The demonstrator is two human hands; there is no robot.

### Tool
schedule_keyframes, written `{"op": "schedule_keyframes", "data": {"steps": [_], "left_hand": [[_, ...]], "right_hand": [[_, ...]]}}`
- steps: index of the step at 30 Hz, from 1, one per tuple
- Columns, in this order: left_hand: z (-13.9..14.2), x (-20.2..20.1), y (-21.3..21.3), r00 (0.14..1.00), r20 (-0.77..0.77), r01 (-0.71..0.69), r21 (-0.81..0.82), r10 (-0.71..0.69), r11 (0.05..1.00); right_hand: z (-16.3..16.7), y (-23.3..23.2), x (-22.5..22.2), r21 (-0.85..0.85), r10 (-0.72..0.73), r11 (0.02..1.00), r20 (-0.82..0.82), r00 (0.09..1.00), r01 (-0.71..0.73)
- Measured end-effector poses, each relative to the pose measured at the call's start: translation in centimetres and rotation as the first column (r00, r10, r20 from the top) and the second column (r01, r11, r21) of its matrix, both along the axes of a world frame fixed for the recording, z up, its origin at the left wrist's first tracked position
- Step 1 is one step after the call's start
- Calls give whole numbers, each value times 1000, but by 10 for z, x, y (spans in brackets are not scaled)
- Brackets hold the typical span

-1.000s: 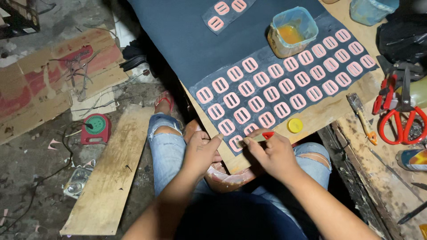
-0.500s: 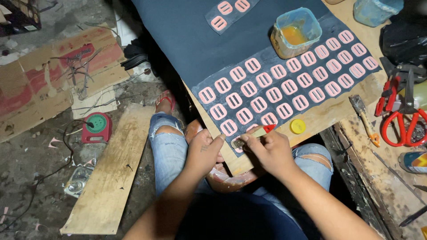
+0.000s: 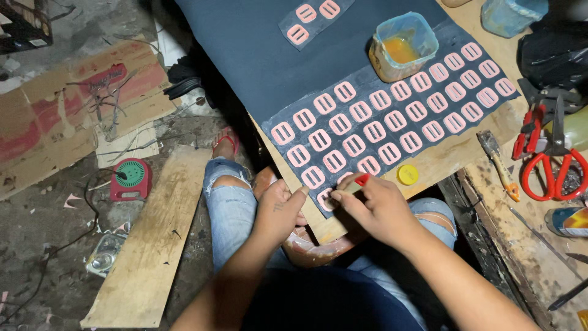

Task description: The person applies glue to multiple pink shoe insoles arranged on a black sheet using a brush. They dip the brush into a container of yellow liquid and spread it evenly across each insole.

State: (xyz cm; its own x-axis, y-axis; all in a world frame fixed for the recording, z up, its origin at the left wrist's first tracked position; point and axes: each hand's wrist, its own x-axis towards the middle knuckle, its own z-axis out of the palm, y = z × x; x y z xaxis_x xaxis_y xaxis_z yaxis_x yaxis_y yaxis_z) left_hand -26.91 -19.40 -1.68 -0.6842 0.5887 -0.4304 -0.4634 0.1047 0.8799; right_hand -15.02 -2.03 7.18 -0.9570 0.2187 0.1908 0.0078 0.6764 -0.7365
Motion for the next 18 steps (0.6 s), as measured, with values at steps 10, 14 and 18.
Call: {"op": "schedule_keyframes", "data": {"steps": [10,14,18], "left_hand": [[-5,2,0,1000,12,-20,8,20,1000],[-7,2,-1,1000,13,-2,27,2,1000],[-6,1,-1,1000,22,4,-8,-3,1000]], "right_hand": [[12,-19,24,222,286,937,-36,958,-271],[7,-23,20,251,306,927,-81,949,-278],[6,-23,24,235,287,932,-20,958,-275]]}}
